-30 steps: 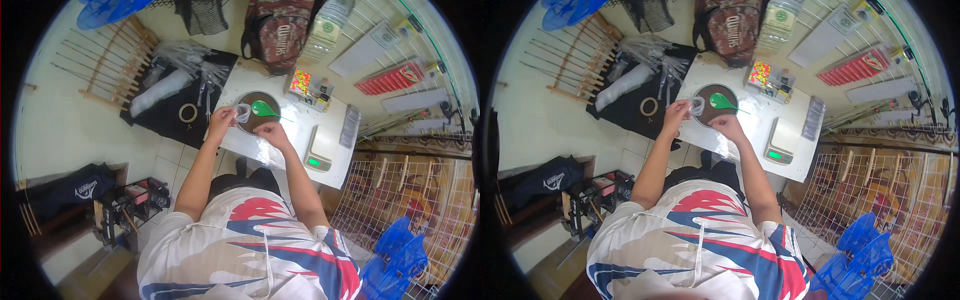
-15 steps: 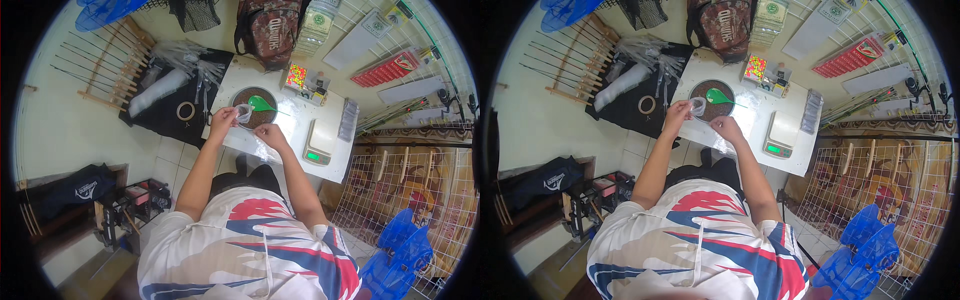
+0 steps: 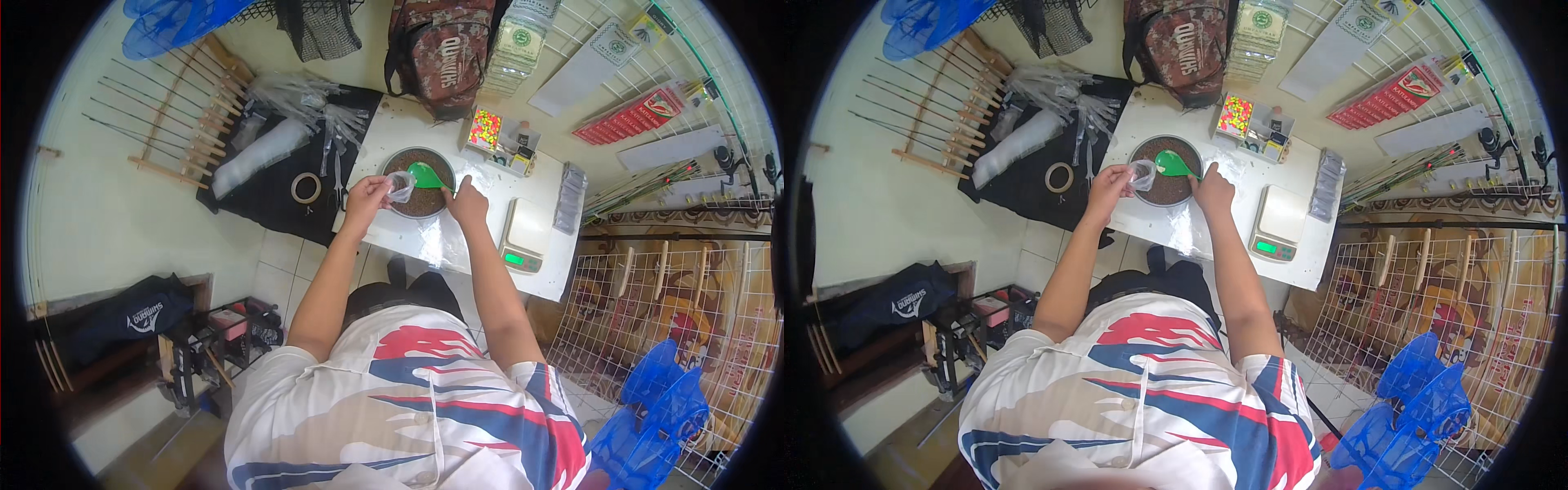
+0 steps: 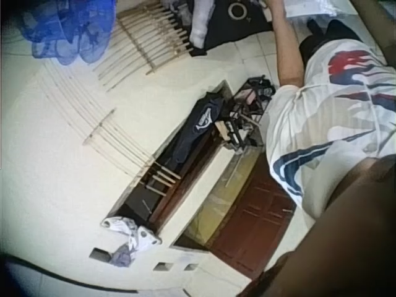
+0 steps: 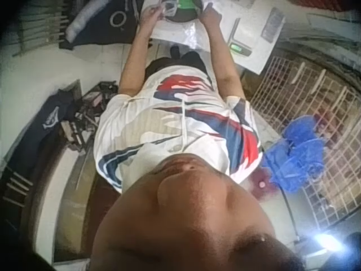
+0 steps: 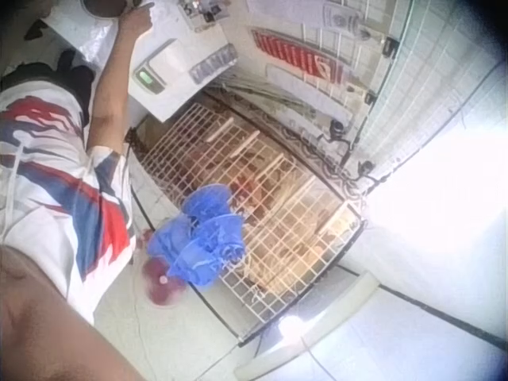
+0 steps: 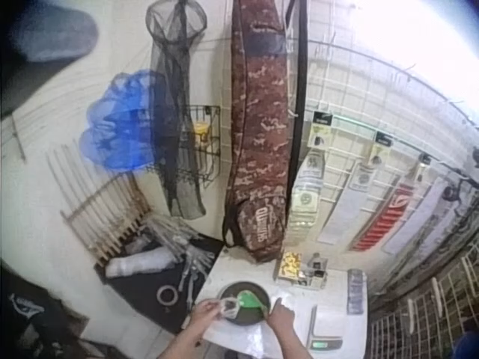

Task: Measure and package ground bait into plastic bags and seal with a lighter.

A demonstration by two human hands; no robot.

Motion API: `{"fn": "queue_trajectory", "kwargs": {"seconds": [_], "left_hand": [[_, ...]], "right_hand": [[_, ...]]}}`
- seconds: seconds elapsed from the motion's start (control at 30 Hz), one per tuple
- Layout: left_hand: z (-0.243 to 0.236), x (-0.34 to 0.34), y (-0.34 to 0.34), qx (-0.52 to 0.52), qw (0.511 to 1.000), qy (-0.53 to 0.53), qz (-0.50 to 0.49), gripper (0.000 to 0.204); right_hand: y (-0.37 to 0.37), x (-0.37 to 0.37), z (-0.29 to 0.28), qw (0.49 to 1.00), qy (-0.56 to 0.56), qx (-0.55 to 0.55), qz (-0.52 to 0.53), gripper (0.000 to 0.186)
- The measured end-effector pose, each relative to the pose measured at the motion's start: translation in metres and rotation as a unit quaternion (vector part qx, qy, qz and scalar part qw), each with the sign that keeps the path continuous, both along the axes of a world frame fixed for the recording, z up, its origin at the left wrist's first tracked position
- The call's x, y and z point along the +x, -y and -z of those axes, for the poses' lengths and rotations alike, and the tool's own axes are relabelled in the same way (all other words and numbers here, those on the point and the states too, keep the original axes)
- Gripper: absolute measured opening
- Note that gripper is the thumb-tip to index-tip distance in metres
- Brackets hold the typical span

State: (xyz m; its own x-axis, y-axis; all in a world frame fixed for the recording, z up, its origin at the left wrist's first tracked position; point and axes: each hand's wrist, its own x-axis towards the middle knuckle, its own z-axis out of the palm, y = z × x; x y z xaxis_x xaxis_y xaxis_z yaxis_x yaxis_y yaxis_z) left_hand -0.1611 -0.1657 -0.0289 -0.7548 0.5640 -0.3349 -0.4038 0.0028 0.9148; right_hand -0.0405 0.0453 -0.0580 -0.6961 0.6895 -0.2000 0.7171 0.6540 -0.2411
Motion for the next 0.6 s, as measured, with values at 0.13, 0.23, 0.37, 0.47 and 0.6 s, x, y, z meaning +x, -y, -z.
{"fn": "queue_trajectory", "kwargs": {"seconds": [0.13, 0.23, 0.37, 0.47, 0.6], "left_hand": [[-0.005, -0.009, 0.003, -0.02, 1.0, -0.006, -0.005, 0.029], [-0.013, -0.013, -0.003, -0.02, 1.0, -0.01, 0.004, 0.029], [-0.012, -0.02, -0.004, -0.023, 1.0, -0.003, 0.004, 0.029], [-0.013, -0.022, -0.006, -0.026, 1.0, -0.003, 0.004, 0.029], [-0.014, -0.023, -0.008, -0.025, 1.0, -0.005, 0.007, 0.03]], "right_hand": [[0.012, -0.003, -0.007, 0.996, -0.014, 0.075, -0.047, 0.055], [0.007, -0.002, 0.004, 0.982, -0.065, 0.15, -0.093, 0.043], [0.002, -0.005, 0.005, 0.988, -0.09, 0.079, -0.1, 0.037], [0.001, -0.003, 0.0, 0.994, -0.11, -0.01, -0.017, 0.029], [0.0, 0.003, -0.019, 0.986, -0.126, 0.058, -0.097, 0.024]]}}
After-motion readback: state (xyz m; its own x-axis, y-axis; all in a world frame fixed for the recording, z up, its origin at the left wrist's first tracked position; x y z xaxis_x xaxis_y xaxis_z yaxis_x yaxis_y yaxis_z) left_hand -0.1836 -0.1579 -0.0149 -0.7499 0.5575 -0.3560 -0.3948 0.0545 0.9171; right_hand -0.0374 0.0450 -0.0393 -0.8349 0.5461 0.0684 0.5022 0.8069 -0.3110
